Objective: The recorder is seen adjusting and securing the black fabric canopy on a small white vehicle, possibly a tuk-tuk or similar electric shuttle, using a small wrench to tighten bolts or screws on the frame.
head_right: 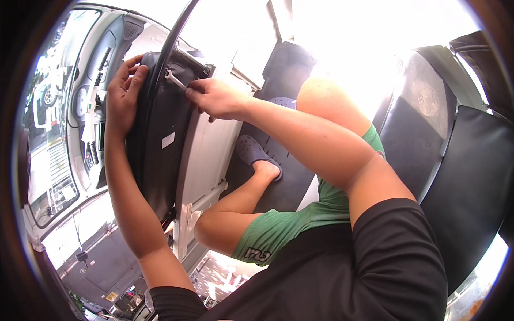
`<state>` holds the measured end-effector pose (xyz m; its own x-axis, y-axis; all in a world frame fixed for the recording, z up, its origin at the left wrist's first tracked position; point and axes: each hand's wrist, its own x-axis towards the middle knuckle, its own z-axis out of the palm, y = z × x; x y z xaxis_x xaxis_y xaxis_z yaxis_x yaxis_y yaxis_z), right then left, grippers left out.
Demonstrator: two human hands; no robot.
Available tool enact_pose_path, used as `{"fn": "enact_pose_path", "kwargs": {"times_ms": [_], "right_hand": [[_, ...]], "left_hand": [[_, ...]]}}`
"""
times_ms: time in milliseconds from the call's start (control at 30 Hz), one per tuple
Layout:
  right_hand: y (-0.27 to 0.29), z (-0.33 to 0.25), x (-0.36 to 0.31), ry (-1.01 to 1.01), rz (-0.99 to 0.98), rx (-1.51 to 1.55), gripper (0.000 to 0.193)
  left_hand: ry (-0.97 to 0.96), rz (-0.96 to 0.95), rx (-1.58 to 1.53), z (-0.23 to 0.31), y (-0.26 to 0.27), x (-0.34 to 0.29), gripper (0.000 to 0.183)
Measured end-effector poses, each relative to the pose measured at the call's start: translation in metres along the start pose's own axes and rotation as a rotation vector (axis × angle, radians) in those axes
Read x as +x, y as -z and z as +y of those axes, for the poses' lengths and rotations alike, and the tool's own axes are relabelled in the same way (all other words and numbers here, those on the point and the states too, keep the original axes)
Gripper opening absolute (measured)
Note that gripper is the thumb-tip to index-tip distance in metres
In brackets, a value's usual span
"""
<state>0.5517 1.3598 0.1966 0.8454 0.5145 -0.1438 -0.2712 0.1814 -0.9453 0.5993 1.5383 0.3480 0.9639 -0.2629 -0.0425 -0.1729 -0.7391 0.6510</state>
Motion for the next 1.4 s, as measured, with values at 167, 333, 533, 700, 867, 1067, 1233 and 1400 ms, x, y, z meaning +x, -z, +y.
{"fn": "enact_pose_path", "kwargs": {"times_ms": [167,333,533,700,867,1067,1233,1400], "right_hand": [[-0.006,0.004,0.005,0.039,-0.039,0.025,0.036],[-0.065,-0.03,-0.023,-0.197,-0.126,0.624,0.038],[-0.069,-0.024,-0.026,-0.072,-0.139,0.759,0.036],[-0.024,0.034,-0.039,-0.162,-0.019,0.17,0.03],[0.023,0.042,-0.044,0.117,0.324,-0.509,0.025],[0.018,0.026,-0.038,0.101,0.362,-0.452,0.029],[0.007,0.03,-0.038,0.187,0.487,-0.496,0.028],[0.007,0.026,-0.034,0.152,0.453,-0.48,0.029]], "left_hand": [[-0.02,0.02,-0.01,0.0,-0.003,0.005,0.043],[0.007,0.006,0.007,-0.009,0.003,0.004,0.044],[-0.001,0.029,-0.005,-0.001,0.0,0.005,0.044],[-0.012,0.03,-0.004,-0.006,-0.003,0.004,0.045],[-0.033,0.02,-0.037,-0.004,-0.002,0.002,0.046],[-0.048,0.033,-0.031,-0.009,0.0,0.004,0.046],[-0.056,0.044,-0.023,-0.008,-0.002,0.004,0.047],[-0.052,0.042,-0.061,-0.011,-0.001,0.005,0.049]]}}
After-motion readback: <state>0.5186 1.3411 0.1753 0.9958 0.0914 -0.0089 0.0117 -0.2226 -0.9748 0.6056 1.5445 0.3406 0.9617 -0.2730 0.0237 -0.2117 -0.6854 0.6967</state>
